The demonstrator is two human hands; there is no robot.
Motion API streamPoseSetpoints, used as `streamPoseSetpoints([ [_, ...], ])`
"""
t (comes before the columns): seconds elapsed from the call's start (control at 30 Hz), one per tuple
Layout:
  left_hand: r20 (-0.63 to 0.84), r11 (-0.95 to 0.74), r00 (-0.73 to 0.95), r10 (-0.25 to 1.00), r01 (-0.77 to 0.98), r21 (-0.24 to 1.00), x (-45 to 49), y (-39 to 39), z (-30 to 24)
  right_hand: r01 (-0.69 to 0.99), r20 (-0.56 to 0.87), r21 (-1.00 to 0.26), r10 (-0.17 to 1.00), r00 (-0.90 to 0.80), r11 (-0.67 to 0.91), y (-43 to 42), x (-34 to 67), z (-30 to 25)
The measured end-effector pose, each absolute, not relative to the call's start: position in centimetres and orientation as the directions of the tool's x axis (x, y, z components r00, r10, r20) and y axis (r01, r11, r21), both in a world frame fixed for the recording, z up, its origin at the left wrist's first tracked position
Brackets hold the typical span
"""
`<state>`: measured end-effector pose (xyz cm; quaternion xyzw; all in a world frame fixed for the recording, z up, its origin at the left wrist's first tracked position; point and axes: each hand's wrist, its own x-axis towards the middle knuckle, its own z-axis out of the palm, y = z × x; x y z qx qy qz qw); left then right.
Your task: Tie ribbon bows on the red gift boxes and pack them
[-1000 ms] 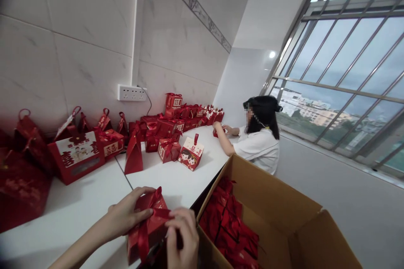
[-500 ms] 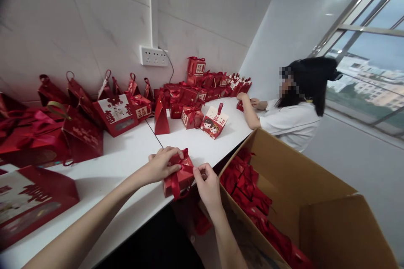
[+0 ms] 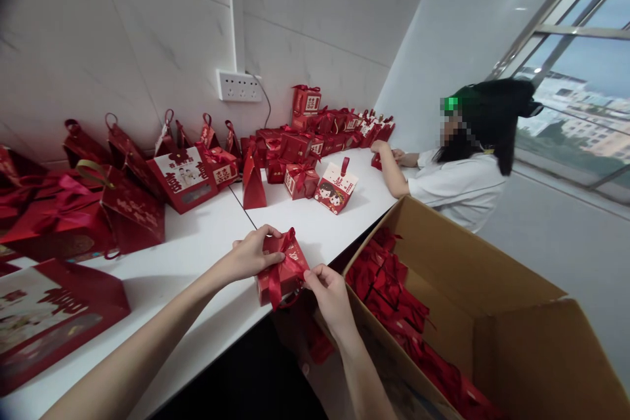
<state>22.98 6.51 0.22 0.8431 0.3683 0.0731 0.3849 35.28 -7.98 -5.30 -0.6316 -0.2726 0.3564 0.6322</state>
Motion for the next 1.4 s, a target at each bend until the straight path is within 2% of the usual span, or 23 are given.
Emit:
streamPoseSetpoints([
  [0.33,-0.197,-0.418,0.722,0.663,0.576,0.703,22.9,6.5,0.8,-0.146,-0.104,-0.989,0.81,0.577,-0.023,-8.6,35.8,-5.3],
  [0.5,-0.18,-0.418,0.77,0.612,0.509,0.752,22.4,6.9,1.1,-0.025,0.021,-0.998,0.752,0.659,0.05,-7.1,37.5,-3.5],
  [0.6,-0.131,-0.431,0.838,0.53,0.399,0.809,21.5,7.5,1.3,0.061,0.054,-0.998,0.763,0.644,0.019,-4.8,38.1,-2.5],
  [0.67,-0.106,-0.466,0.858,0.502,0.371,0.803,20.7,7.9,1.5,0.106,0.05,-0.994,0.793,0.607,-0.019,-3.2,38.1,-2.0],
  [0.87,-0.043,-0.516,0.737,0.675,0.512,0.687,18.5,7.8,1.6,0.173,0.04,-0.983,0.865,0.499,-0.054,-1.0,37.5,-1.9],
  [1.0,-0.133,-0.424,0.697,0.704,0.564,0.709,17.9,6.9,0.9,0.157,0.071,-0.988,0.854,0.515,-0.013,-1.3,37.4,-2.2],
  [1.1,-0.13,-0.313,0.701,0.701,0.466,0.828,17.8,6.4,-0.3,0.138,0.086,-0.99,0.839,0.538,0.014,-1.7,37.5,-2.6],
  [1.2,-0.049,-0.221,0.674,0.737,0.31,0.925,18.1,5.9,-1.3,0.13,0.094,-0.991,0.826,0.556,0.026,-2.2,37.4,-3.2],
  [1.4,0.084,-0.163,0.538,0.839,0.101,0.981,19.0,4.8,-2.3,0.149,0.126,-0.988,0.778,0.615,0.042,-3.1,36.5,-3.7],
])
